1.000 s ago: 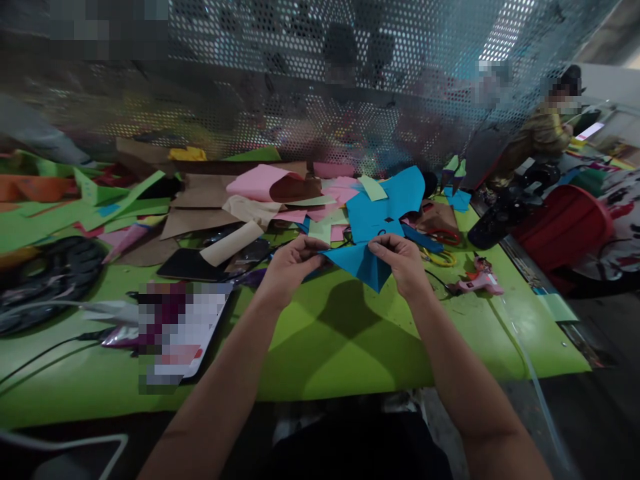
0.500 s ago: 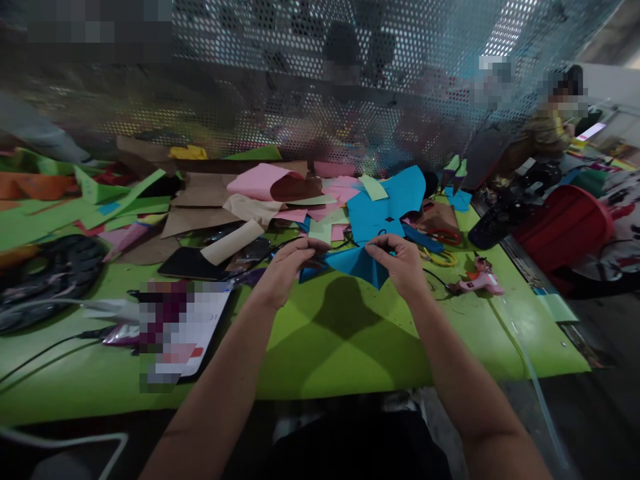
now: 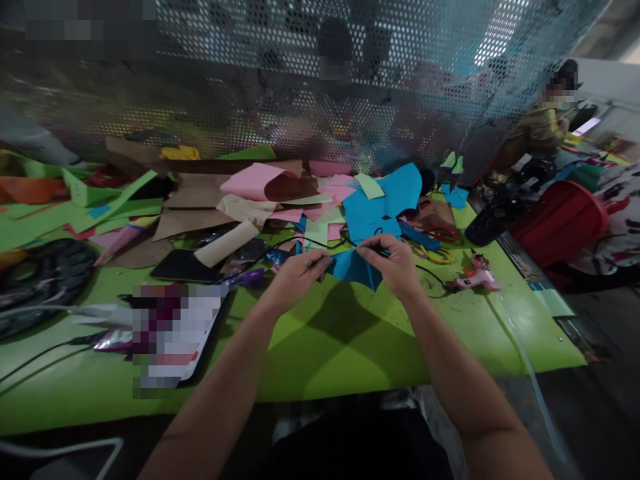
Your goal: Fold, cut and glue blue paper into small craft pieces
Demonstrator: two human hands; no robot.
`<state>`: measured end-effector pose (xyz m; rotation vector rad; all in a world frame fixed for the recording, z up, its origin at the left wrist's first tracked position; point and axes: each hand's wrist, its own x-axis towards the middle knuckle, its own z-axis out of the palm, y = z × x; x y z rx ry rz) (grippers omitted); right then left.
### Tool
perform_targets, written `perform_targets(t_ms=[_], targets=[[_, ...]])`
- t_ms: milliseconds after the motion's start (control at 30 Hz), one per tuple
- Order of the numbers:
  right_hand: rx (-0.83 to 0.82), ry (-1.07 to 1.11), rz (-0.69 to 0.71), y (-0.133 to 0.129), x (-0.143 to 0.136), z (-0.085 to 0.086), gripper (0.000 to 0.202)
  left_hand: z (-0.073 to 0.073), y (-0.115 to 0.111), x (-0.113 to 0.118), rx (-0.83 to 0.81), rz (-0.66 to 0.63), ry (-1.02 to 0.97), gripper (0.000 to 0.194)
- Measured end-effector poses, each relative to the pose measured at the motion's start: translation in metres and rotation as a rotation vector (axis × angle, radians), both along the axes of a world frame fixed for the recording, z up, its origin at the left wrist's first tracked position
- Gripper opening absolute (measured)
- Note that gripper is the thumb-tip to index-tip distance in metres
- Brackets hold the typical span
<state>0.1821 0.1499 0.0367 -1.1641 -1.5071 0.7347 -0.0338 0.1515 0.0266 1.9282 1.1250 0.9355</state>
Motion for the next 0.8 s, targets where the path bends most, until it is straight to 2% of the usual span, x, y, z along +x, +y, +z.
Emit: perform_targets(t_ms=[133,367,433,567,700,800], targets=[[0.019,-0.016,0.013,-0.0008,-0.0002,0.0003,0.013,0.0018,0.0003,-0.0014,0.021,-0.004,0.046,0.036],[0.093,-0.149,0.01,-0.0013,-0.0004,0.0,0.01,0.0001,0.0038,0.0011,0.268,-0.014,0.148,0.026],[0.107,-0.189,0.033,-0.0023,-0.0017,-0.0003,0.009,-0.0017,0.0036,0.0027,0.246,-0.039,0.147,0.028],[0.077,-0.183,0.082,-0.003,-0.0036,-0.003,0.01,-0.0033,-0.0002,0.0062,0.087,-0.078,0.127,0.036],[0.012,-0.097,0.11,-0.0021,-0.0033,-0.005,0.017,-0.0021,-0.0036,0.0078,0.03,-0.042,0.086,0.032],[0.082,-0.15,0.108,-0.0028,-0.004,-0.0021,0.021,-0.0019,-0.0033,0.0077,0.046,0.004,0.093,0.031]])
